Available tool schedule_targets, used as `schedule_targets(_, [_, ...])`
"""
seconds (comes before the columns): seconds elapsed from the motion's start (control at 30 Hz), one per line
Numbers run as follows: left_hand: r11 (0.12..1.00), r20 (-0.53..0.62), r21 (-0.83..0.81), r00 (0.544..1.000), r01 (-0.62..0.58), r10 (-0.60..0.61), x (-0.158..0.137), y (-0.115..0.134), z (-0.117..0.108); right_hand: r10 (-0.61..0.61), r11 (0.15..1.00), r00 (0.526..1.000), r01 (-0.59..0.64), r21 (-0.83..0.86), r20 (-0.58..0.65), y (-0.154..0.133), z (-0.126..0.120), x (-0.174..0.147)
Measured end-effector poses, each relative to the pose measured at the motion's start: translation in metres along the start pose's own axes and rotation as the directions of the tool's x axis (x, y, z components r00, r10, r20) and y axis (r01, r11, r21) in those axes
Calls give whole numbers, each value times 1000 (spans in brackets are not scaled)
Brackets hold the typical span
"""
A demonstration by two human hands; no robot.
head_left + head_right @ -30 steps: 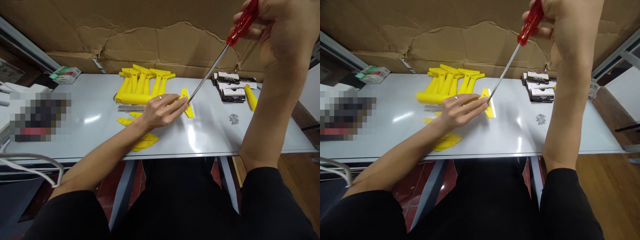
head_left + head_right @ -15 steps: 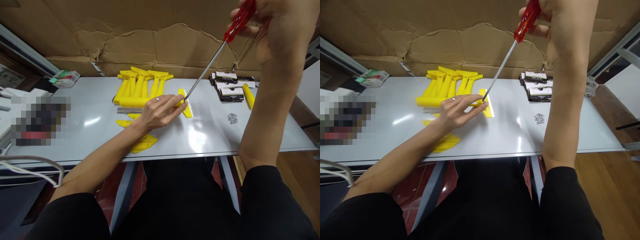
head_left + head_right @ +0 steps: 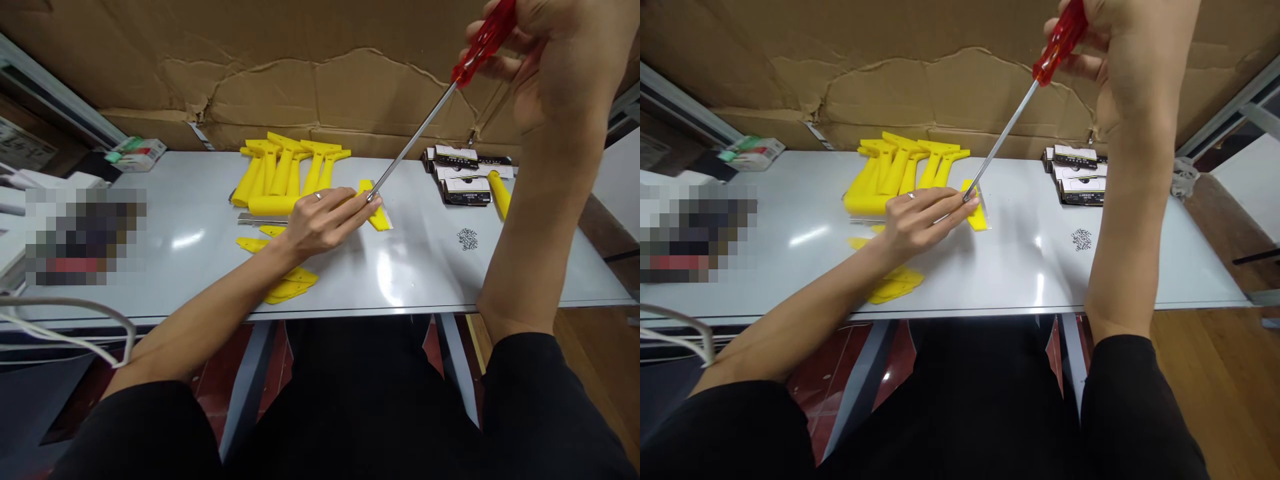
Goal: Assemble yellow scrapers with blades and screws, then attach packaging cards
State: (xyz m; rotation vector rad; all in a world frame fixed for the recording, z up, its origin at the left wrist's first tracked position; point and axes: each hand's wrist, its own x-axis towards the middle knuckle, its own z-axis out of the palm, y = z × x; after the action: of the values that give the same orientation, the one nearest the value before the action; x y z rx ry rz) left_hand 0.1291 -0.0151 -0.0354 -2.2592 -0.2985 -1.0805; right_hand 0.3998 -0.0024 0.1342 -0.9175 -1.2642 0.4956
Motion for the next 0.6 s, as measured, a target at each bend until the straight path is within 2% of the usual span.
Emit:
schedule_targets(0.07, [1000,-13,6,1000,2,-2,0,0,0,-44,997,998,46,57,-45,2,-4,2])
schedule_targets(0.23, [1000,-60,16,998,-13,14,5,0,-3,-124,991,992,123,51,26,12,-18,8])
schedule_targets(0.37, [998,-87,47,995,-49,53,8,1,-5,-78,996,997,78,30,-18,12,-13,6])
schedule_targets(0.47, [1000,-62,10,998,-19,20,6,1,-4,-61,998,998,61,-1,-3,8,-7,1])
schedule_targets(0.6, [1000,-40,3,999,26,-26,1,1,-1,122,990,991,-118,-84,50,1,-6,-4])
